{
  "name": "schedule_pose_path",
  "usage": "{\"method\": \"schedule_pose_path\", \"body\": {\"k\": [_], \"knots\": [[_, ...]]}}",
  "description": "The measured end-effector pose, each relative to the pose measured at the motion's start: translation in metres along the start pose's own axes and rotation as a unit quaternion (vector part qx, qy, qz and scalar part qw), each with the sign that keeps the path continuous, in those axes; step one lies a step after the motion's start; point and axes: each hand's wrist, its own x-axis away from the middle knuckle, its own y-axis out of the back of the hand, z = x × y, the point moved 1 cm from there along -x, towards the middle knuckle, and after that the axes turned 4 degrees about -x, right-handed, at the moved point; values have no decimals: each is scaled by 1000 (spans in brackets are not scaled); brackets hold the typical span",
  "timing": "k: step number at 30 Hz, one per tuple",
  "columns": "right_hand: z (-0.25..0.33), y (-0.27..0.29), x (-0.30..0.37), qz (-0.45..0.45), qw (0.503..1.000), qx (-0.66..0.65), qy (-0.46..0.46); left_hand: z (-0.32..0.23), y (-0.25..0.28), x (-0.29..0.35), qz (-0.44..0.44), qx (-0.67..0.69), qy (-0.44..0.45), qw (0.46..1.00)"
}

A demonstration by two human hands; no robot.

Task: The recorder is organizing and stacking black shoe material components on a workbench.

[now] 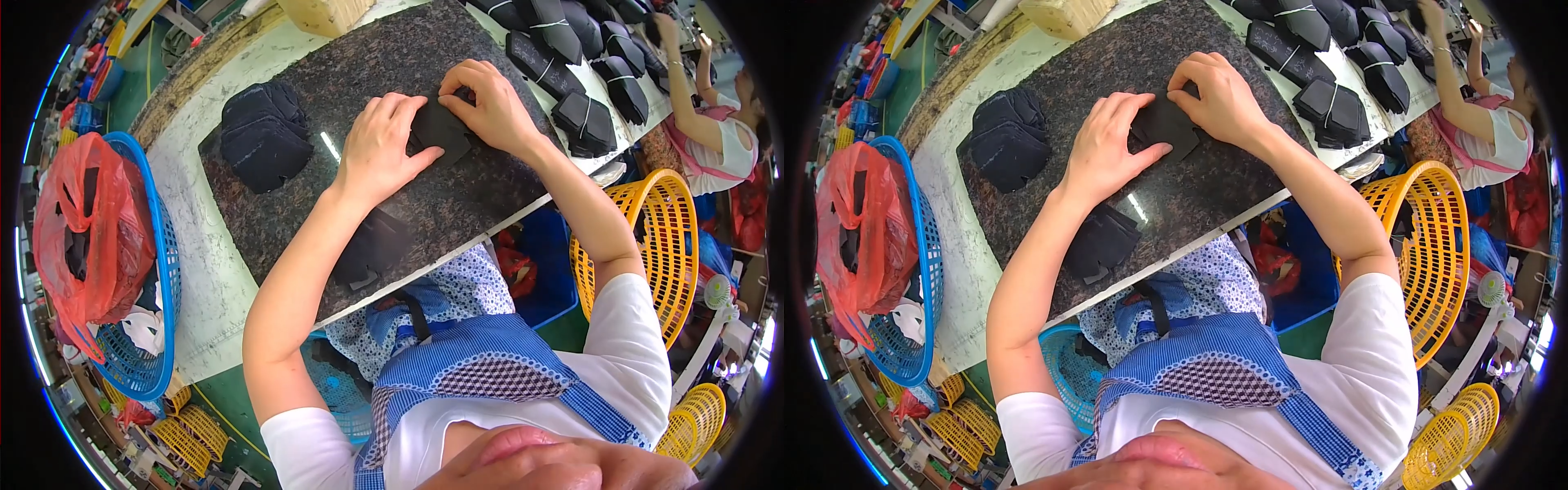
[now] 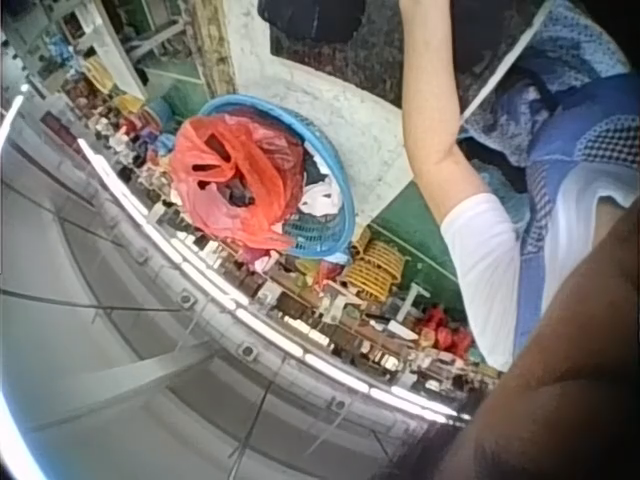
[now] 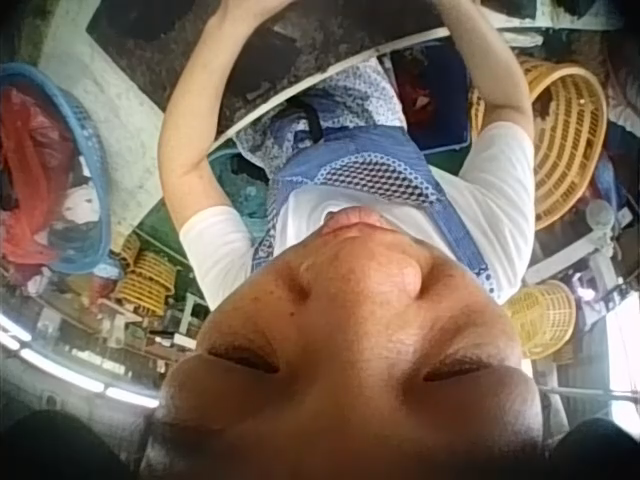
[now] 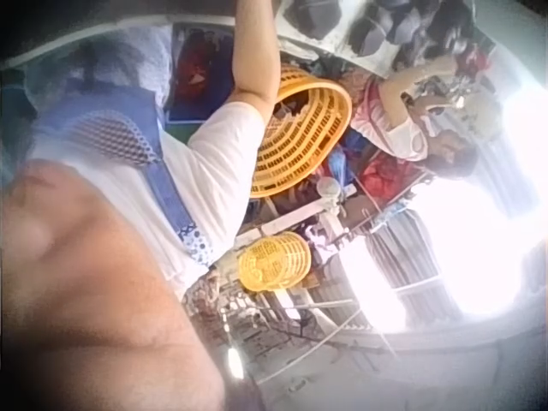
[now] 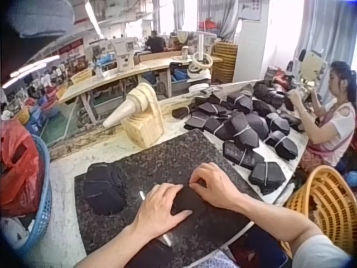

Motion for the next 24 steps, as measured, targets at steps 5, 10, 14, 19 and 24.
{"method": "schedule_pose_path", "body": {"k": [5,10,14,19,24], "knots": [[23,17,27,-129,981,-45,135,-1,3,2,36,-10,8,999],[39,47,60,-220,951,-210,-61,-12,20,14,31,-14,-18,999],[91,20,86,3,974,-225,-9,-57,65,71,34,203,104,973],[109,-4,108,462,767,-389,-218,-86,74,170,155,327,255,897],[124,-23,58,346,821,-381,-248,-54,96,162,45,395,430,811]]}}
